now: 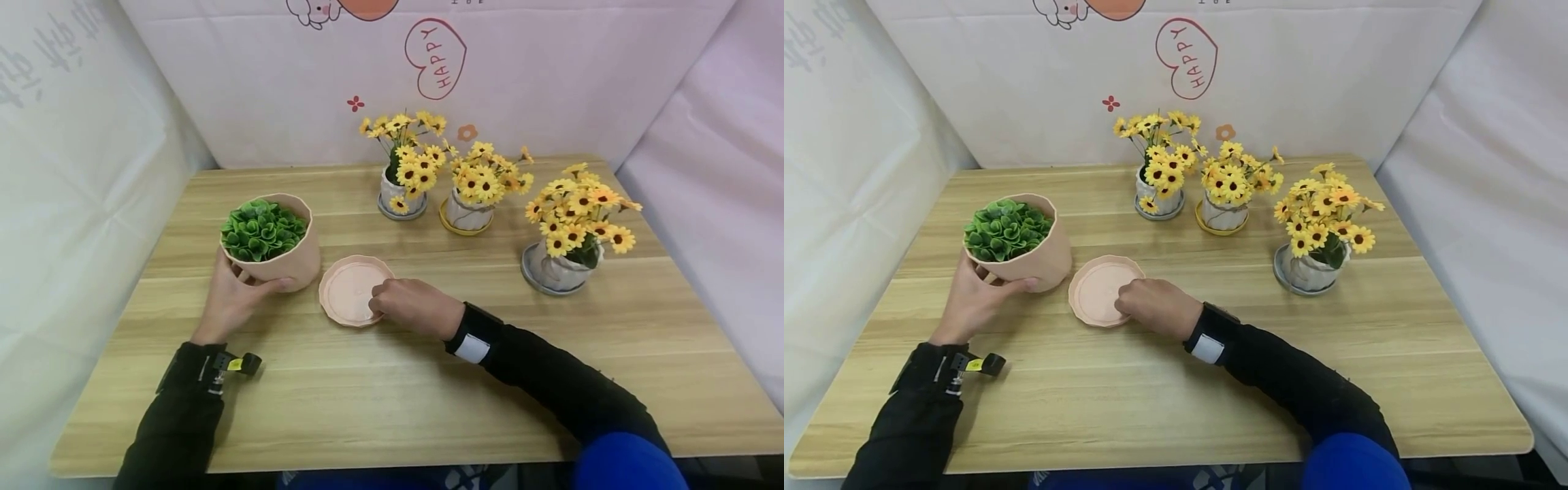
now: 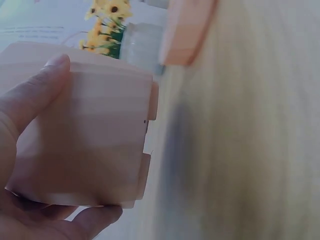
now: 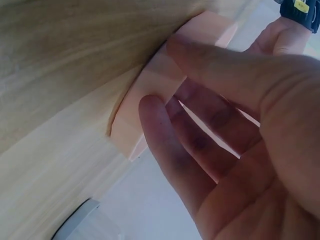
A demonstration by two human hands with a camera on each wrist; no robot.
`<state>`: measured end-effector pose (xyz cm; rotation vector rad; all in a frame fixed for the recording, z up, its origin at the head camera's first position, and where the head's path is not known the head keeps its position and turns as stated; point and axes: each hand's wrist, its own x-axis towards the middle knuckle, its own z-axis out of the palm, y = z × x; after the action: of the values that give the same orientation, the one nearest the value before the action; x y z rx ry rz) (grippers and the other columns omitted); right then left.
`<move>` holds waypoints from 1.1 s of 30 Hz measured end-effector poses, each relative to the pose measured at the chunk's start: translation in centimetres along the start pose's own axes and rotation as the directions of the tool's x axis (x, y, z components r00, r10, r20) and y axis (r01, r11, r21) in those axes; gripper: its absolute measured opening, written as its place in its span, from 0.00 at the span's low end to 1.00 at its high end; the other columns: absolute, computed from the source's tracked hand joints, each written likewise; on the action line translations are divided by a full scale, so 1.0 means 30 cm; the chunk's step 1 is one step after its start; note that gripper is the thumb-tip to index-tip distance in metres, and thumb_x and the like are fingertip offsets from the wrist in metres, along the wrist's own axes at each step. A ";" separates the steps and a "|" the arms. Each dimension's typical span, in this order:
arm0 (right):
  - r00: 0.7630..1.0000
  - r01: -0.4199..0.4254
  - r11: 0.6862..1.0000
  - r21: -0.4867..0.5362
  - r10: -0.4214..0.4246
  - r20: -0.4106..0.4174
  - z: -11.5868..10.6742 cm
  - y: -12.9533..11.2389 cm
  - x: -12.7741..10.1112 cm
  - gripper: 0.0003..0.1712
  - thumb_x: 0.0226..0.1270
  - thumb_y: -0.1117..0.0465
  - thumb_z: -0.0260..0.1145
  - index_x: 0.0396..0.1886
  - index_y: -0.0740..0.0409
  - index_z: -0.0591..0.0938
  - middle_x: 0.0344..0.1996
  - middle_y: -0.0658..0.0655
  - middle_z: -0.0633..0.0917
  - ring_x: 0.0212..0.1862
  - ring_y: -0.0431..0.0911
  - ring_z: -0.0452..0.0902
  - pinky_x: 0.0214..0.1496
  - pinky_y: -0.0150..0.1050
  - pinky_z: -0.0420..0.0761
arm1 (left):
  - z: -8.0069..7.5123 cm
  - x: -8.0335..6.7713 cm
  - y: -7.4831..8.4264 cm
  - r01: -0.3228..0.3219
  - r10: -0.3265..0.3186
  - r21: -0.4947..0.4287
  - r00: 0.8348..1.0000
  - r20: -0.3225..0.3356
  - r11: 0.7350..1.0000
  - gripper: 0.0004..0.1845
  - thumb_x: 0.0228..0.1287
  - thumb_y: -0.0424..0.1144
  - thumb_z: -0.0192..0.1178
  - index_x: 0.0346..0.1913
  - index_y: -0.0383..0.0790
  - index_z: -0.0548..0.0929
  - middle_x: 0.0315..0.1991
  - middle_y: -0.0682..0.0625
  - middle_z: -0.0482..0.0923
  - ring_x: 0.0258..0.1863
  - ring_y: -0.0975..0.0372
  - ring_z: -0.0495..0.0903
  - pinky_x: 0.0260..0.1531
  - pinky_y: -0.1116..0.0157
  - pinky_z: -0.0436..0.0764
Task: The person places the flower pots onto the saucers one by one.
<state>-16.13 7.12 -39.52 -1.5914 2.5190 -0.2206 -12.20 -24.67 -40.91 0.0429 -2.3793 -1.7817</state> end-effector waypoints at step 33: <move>0.931 -0.084 0.823 0.561 0.266 -0.251 -0.004 0.056 -0.042 0.77 0.54 0.43 0.85 0.88 0.47 0.39 0.82 0.58 0.63 0.82 0.49 0.61 0.83 0.52 0.67 | 0.255 -0.072 0.059 -0.100 0.111 -0.051 0.955 0.274 0.994 0.69 0.45 0.29 0.85 0.85 0.52 0.49 0.83 0.51 0.57 0.83 0.53 0.58 0.81 0.42 0.63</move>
<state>-17.10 8.99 -39.68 -1.1519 2.4687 -1.1427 -11.09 -16.63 -41.54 -0.3550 -2.4755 -1.8879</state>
